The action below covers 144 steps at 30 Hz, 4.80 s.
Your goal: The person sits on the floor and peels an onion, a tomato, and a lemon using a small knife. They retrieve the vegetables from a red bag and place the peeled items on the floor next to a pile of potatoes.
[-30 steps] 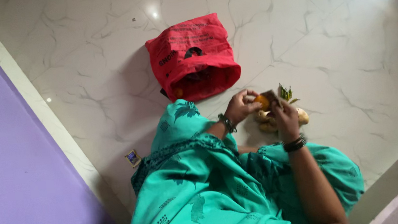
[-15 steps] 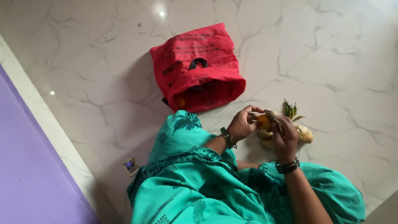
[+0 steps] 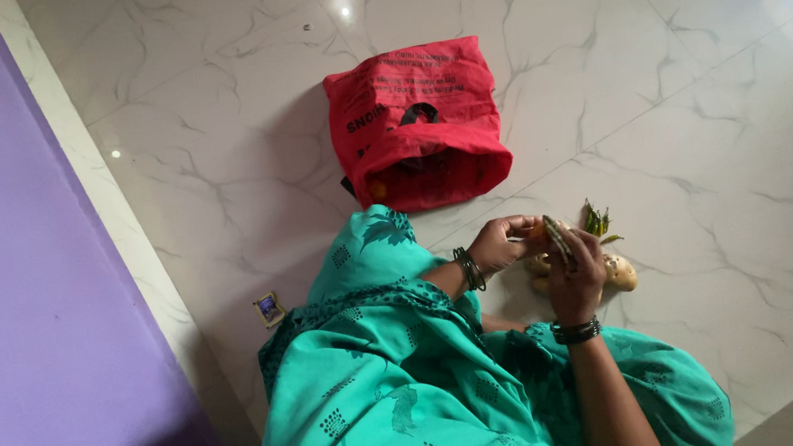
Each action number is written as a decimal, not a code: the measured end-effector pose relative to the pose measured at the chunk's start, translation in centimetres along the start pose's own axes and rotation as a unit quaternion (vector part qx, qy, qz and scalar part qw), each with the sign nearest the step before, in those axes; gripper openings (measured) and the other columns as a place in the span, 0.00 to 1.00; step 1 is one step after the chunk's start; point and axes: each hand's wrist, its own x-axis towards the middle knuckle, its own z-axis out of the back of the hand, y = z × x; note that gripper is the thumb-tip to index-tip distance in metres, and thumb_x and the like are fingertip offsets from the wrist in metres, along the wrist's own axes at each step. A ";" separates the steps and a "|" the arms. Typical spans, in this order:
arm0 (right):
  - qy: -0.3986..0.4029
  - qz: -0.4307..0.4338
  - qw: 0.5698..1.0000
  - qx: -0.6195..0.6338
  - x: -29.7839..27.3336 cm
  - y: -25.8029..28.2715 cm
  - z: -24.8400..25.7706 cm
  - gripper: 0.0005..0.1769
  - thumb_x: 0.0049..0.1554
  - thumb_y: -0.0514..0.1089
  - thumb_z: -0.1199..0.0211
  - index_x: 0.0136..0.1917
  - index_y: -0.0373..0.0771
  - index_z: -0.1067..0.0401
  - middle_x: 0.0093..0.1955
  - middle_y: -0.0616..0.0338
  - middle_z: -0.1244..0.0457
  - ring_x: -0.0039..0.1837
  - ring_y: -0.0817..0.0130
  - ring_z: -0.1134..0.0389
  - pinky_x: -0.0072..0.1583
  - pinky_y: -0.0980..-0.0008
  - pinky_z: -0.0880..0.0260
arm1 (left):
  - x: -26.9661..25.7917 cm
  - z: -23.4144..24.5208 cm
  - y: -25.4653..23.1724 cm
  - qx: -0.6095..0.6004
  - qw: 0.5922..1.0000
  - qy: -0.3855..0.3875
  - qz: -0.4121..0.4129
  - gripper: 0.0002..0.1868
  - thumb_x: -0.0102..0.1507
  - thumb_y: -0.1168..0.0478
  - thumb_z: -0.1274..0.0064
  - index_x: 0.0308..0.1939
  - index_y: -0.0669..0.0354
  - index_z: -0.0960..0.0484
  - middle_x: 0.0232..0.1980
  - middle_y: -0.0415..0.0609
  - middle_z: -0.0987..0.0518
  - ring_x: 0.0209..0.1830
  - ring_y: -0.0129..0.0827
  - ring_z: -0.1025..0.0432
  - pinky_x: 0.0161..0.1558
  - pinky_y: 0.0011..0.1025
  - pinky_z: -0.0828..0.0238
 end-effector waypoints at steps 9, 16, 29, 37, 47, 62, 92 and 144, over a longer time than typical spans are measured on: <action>-0.032 0.012 0.999 -0.036 -0.6 0.5 -0.4 0.20 0.62 0.32 0.38 0.67 0.36 0.26 0.60 0.49 0.36 0.60 0.57 0.31 0.60 0.62 0.28 | -0.8 -0.7 -1.2 -0.251 0.965 0.031 0.066 0.19 0.72 0.66 0.53 0.67 0.65 0.29 0.63 0.52 0.24 0.62 0.38 0.26 0.64 0.35 0.25; -0.022 0.067 0.994 -0.078 -0.4 1.6 -0.3 0.20 0.61 0.31 0.37 0.66 0.40 0.25 0.60 0.49 0.38 0.62 0.55 0.33 0.61 0.59 0.29 | -1.2 -0.4 -1.1 -0.133 0.986 0.058 0.085 0.19 0.73 0.65 0.54 0.68 0.59 0.28 0.61 0.51 0.24 0.59 0.38 0.26 0.57 0.36 0.24; -0.002 -0.114 0.993 0.011 -0.8 -1.0 -1.0 0.15 0.65 0.37 0.43 0.65 0.35 0.29 0.54 0.49 0.36 0.50 0.61 0.30 0.51 0.63 0.29 | -0.3 -0.5 -0.5 -0.170 0.984 0.031 0.052 0.22 0.70 0.66 0.48 0.67 0.69 0.30 0.62 0.55 0.23 0.60 0.40 0.25 0.60 0.38 0.23; 0.035 0.068 0.994 -0.083 -0.9 1.5 -1.1 0.28 0.56 0.31 0.41 0.70 0.36 0.30 0.59 0.43 0.36 0.61 0.50 0.34 0.60 0.58 0.30 | 2.3 1.6 4.4 -0.174 0.983 -0.022 0.049 0.19 0.68 0.70 0.52 0.64 0.65 0.25 0.59 0.53 0.22 0.57 0.39 0.25 0.58 0.36 0.23; 0.017 -0.169 0.967 0.190 -0.5 -3.1 -1.5 0.14 0.69 0.40 0.45 0.64 0.35 0.27 0.48 0.62 0.34 0.43 0.78 0.36 0.44 0.76 0.35 | 2.4 1.8 4.3 -0.070 0.997 0.010 0.033 0.25 0.61 0.76 0.44 0.62 0.67 0.26 0.59 0.52 0.24 0.58 0.41 0.25 0.56 0.38 0.19; 0.011 -0.240 0.896 0.372 -2.9 -7.4 -2.7 0.12 0.73 0.45 0.44 0.50 0.35 0.30 0.41 0.69 0.38 0.42 0.83 0.40 0.43 0.80 0.40 | 0.8 1.3 1.4 0.059 0.993 -0.051 -0.092 0.20 0.65 0.73 0.41 0.60 0.66 0.24 0.60 0.53 0.21 0.57 0.32 0.26 0.62 0.34 0.25; 0.007 -0.379 0.781 0.497 -1.9 -5.2 -2.3 0.17 0.70 0.49 0.50 0.55 0.34 0.28 0.44 0.64 0.33 0.42 0.79 0.35 0.45 0.77 0.35 | -2.8 -3.8 -6.2 0.477 0.836 -0.092 -0.255 0.23 0.53 0.69 0.30 0.51 0.54 0.18 0.51 0.45 0.19 0.52 0.34 0.23 0.51 0.31 0.21; -0.090 -0.311 0.836 0.444 0.5 -7.2 8.6 0.12 0.73 0.43 0.45 0.60 0.31 0.28 0.56 0.55 0.30 0.53 0.72 0.28 0.51 0.74 0.29 | 11.0 8.1 -4.4 0.753 0.618 -0.063 0.216 0.16 0.58 0.56 0.43 0.48 0.52 0.15 0.54 0.58 0.19 0.55 0.49 0.24 0.54 0.44 0.23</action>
